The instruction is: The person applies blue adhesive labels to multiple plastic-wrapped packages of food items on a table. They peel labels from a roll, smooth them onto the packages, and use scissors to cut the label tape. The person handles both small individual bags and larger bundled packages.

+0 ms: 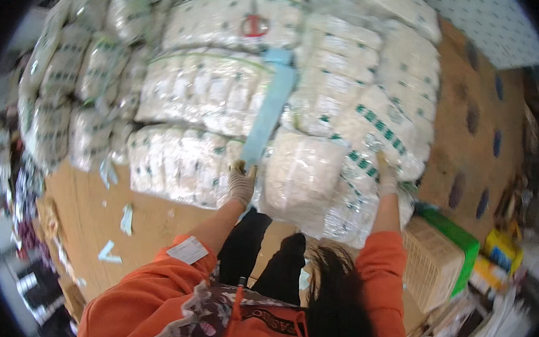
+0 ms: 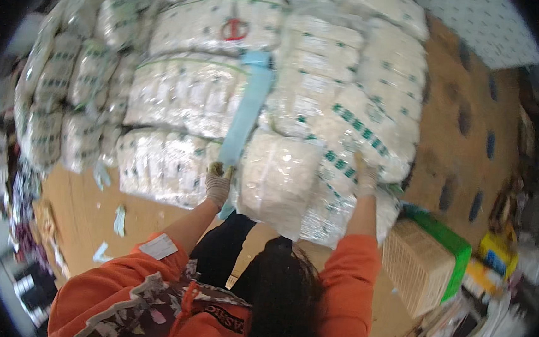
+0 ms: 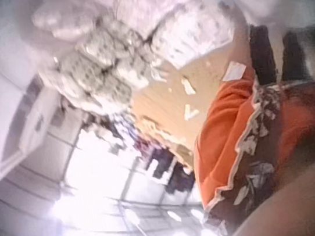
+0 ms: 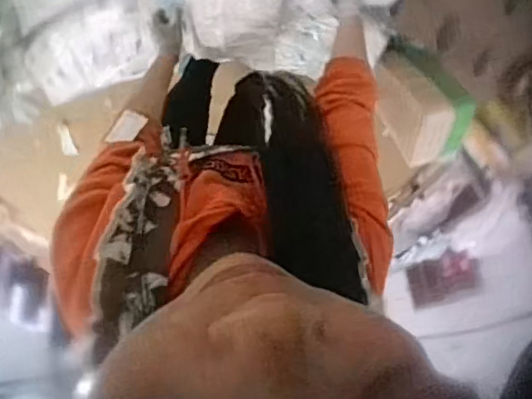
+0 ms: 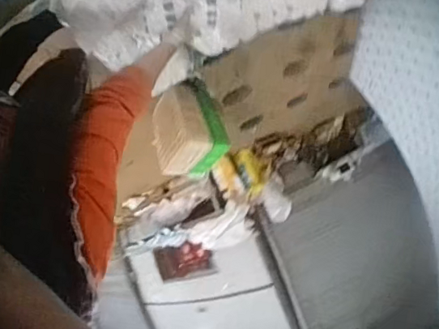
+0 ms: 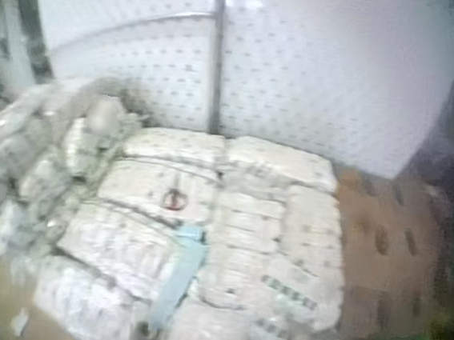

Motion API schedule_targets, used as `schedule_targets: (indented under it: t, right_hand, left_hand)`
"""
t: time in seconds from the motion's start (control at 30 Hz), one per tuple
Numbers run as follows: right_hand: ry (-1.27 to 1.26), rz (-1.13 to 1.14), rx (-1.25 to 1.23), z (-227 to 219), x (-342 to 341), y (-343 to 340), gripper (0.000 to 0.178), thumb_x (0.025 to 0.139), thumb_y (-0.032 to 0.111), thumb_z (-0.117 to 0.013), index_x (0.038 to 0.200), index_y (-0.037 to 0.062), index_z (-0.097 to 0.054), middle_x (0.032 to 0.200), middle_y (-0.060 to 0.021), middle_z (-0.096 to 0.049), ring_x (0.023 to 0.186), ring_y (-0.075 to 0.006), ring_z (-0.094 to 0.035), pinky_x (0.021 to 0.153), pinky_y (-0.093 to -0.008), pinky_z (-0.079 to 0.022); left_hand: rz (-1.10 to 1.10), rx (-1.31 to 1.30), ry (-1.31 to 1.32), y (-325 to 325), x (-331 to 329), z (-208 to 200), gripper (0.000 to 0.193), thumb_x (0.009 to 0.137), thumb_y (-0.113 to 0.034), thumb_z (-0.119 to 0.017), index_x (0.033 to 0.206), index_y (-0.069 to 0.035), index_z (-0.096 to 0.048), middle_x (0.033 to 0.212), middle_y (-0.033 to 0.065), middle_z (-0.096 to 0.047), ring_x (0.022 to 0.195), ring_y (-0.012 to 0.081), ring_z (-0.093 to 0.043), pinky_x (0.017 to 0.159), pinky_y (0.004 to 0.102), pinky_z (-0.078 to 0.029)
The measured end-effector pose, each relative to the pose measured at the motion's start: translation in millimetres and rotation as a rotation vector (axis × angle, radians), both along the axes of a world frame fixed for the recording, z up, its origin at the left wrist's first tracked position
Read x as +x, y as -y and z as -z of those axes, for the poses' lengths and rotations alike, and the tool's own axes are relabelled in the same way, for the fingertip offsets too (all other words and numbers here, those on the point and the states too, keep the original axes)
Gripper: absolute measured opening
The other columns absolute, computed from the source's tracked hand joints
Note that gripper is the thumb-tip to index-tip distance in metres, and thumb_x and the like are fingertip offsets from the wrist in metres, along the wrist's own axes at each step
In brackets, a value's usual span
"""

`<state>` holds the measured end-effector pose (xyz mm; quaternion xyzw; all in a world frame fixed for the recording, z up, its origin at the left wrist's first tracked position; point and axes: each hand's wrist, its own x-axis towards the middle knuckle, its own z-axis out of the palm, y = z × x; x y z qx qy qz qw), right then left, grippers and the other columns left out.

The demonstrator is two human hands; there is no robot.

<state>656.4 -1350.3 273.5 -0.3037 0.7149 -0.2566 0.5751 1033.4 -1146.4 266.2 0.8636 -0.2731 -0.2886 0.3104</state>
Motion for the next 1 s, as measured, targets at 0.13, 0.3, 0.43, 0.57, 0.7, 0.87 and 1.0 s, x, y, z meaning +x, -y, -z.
schedule_targets:
  t: [0.13,0.3,0.43,0.57,0.7,0.87,1.0]
  right_hand:
    - [-0.419,-0.082,-0.091,29,-46,-20,0.07,0.079,0.041,-0.071,0.13,-0.0002,-0.046,0.124,-0.0101,-0.054,0.106,-0.0234,-0.053,0.093,-0.0337,-0.042]
    - [0.101,-0.081,-0.037,-16,-4,-114,0.053,0.087,0.031,-0.063,0.133,0.0112,-0.047,0.13,-0.0094,-0.05,0.117,-0.0253,-0.047,0.089,-0.0406,-0.044]
    - [-0.12,-0.058,-0.047,-123,-81,-131,0.056,0.086,0.028,-0.064,0.134,0.0055,-0.046,0.136,-0.0138,-0.045,0.119,-0.0262,-0.047,0.092,-0.036,-0.044]
    - [-0.16,-0.288,-0.496,-227,-90,-163,0.069,0.082,0.028,-0.069,0.137,0.0002,-0.039,0.141,-0.0164,-0.039,0.125,-0.0278,-0.042,0.1,-0.037,-0.039]
    - [-0.013,-0.47,-1.172,-352,-33,-223,0.075,0.077,0.027,-0.073,0.137,-0.0001,-0.037,0.139,-0.0174,-0.039,0.124,-0.0289,-0.042,0.105,-0.0405,-0.033]
    - [-0.193,-0.517,-1.105,-347,-44,-295,0.065,0.079,0.03,-0.068,0.13,-0.0011,-0.042,0.129,-0.0162,-0.046,0.117,-0.0282,-0.046,0.1,-0.0395,-0.036]
    - [-0.395,-0.518,-0.434,-253,-108,-437,0.059,0.081,0.033,-0.065,0.125,-0.0019,-0.046,0.121,-0.0153,-0.051,0.111,-0.0275,-0.049,0.096,-0.0388,-0.039]
  left_hand:
    - [0.013,0.341,0.308,7,-18,-12,0.047,0.073,-0.021,-0.075,0.112,-0.007,-0.053,0.122,0.0181,-0.045,0.103,0.03,-0.052,0.088,0.0398,-0.044]
    - [0.301,0.033,0.197,-28,141,1,0.038,0.082,-0.034,-0.063,0.099,0.0,-0.064,0.095,0.015,-0.065,0.089,0.0236,-0.061,0.077,0.0372,-0.047]
    - [-0.128,-0.818,-0.794,44,91,-195,0.014,0.086,-0.021,-0.064,0.093,-0.009,-0.059,0.082,-0.0004,-0.056,0.077,0.0115,-0.054,0.07,0.0271,-0.049]
    - [0.298,-1.137,-0.665,3,-2,-386,0.038,0.089,-0.031,-0.062,0.114,-0.002,-0.058,0.107,0.0092,-0.064,0.097,0.0213,-0.061,0.087,0.0354,-0.051]
    - [0.936,-0.748,0.535,-65,-84,-334,0.037,0.09,-0.022,-0.053,0.122,-0.003,-0.053,0.114,0.0114,-0.06,0.108,0.0203,-0.055,0.095,0.0346,-0.045]
    - [0.867,-0.57,-0.889,-166,-259,-357,0.02,0.087,-0.025,-0.062,0.091,-0.005,-0.063,0.076,0.0028,-0.061,0.073,0.0108,-0.056,0.064,0.0273,-0.045]
    - [0.596,-0.585,-0.664,-193,-273,-368,0.02,0.088,-0.023,-0.06,0.091,-0.004,-0.061,0.075,0.0032,-0.058,0.072,0.0107,-0.055,0.064,0.0273,-0.044]
